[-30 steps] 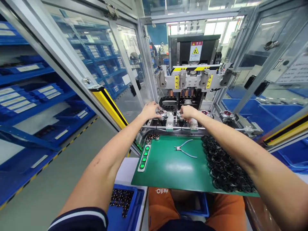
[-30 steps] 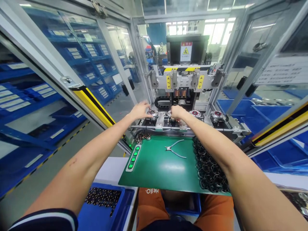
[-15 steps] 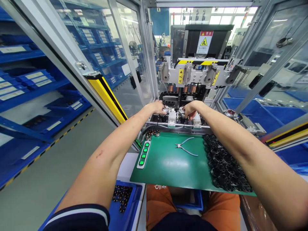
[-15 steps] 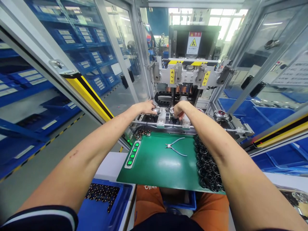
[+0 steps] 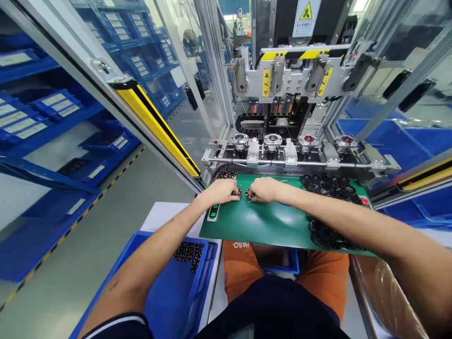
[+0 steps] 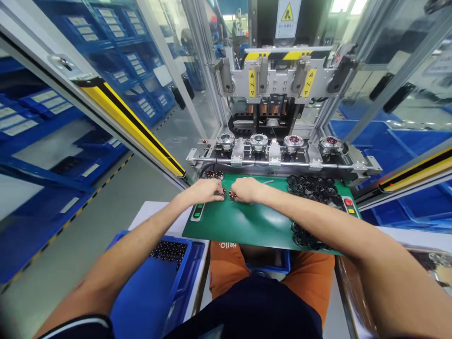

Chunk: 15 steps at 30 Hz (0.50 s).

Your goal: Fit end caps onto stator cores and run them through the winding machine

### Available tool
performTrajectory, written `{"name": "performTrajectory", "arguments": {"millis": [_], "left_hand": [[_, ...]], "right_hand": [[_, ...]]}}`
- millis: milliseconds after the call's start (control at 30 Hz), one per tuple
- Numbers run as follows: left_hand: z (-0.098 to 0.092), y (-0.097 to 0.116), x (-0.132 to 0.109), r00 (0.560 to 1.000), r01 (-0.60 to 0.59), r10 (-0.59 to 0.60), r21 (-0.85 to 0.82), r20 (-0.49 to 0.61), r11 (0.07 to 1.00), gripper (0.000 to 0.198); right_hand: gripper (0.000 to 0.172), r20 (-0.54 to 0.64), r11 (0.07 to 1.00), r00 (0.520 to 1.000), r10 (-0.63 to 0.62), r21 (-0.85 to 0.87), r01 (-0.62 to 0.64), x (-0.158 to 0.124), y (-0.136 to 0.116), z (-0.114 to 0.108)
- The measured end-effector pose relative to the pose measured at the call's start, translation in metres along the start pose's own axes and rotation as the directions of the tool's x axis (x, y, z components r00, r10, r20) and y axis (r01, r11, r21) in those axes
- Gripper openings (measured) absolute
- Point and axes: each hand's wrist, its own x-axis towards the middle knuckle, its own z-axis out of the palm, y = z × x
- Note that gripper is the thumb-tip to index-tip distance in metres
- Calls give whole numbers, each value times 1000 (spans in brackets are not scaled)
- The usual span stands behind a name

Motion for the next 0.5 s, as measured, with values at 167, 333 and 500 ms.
{"name": "performTrajectory", "arguments": {"millis": [167, 333, 500], "left_hand": [[14, 19, -25, 992, 123, -123, -11, 12, 992, 31], [-53, 18, -29, 984, 87, -97, -68, -150, 994, 30], [-137, 54, 66, 934, -55, 35, -45, -355, 997, 35]], "right_hand": [[48, -80, 996, 995, -58, -69, 52, -1, -8, 26], [41, -264, 993, 963, 47, -97, -74, -50, 72, -43], [41, -363, 885, 831, 420, -36, -463, -111, 206, -114]]}}
